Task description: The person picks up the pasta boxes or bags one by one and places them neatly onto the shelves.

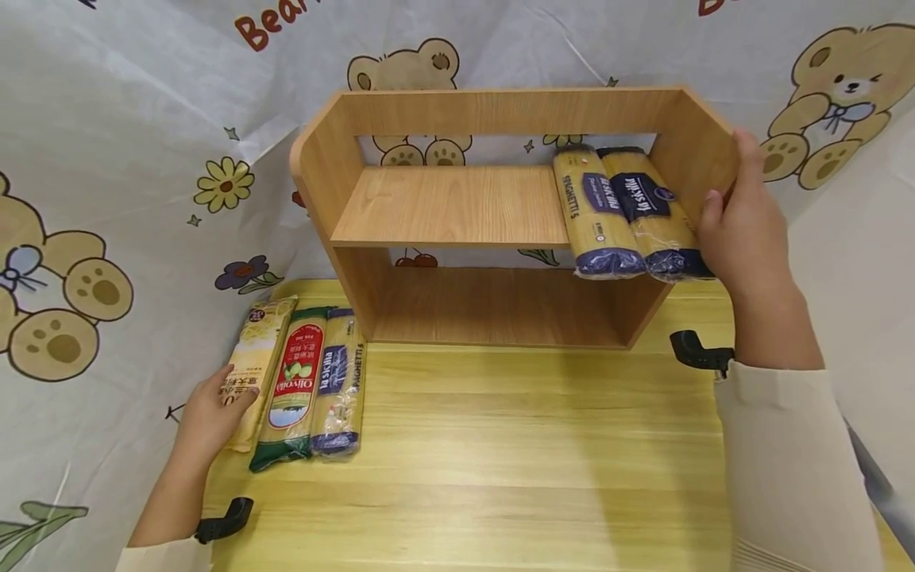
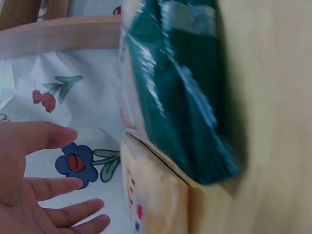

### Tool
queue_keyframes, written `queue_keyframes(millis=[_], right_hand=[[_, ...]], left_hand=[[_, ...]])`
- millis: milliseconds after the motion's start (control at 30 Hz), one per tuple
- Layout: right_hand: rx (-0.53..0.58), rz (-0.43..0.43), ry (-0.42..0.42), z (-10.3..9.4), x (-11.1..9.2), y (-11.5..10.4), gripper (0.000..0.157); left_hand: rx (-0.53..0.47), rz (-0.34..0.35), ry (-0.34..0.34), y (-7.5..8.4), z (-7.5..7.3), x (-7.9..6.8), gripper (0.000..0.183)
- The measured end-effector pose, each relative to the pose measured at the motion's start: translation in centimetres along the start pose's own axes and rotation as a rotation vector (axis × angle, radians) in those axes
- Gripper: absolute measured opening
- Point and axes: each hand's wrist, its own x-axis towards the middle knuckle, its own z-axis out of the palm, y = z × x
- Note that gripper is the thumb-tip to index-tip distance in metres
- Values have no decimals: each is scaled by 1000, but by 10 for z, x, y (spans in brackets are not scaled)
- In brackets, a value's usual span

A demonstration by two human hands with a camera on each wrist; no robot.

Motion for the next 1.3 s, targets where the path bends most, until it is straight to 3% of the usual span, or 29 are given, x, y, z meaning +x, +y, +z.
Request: queue_keyframes(millis=[233, 533, 1300], right_hand=[[16, 17, -4, 2, -1, 2, 69], [24, 26, 10, 4, 0, 3, 68], [40, 30, 32, 4, 2, 2, 68]], left_hand=[[80, -32, -31, -18, 8, 3, 85], [135, -67, -30, -28, 14, 6, 94], [206, -44, -18, -30, 13, 17, 101]])
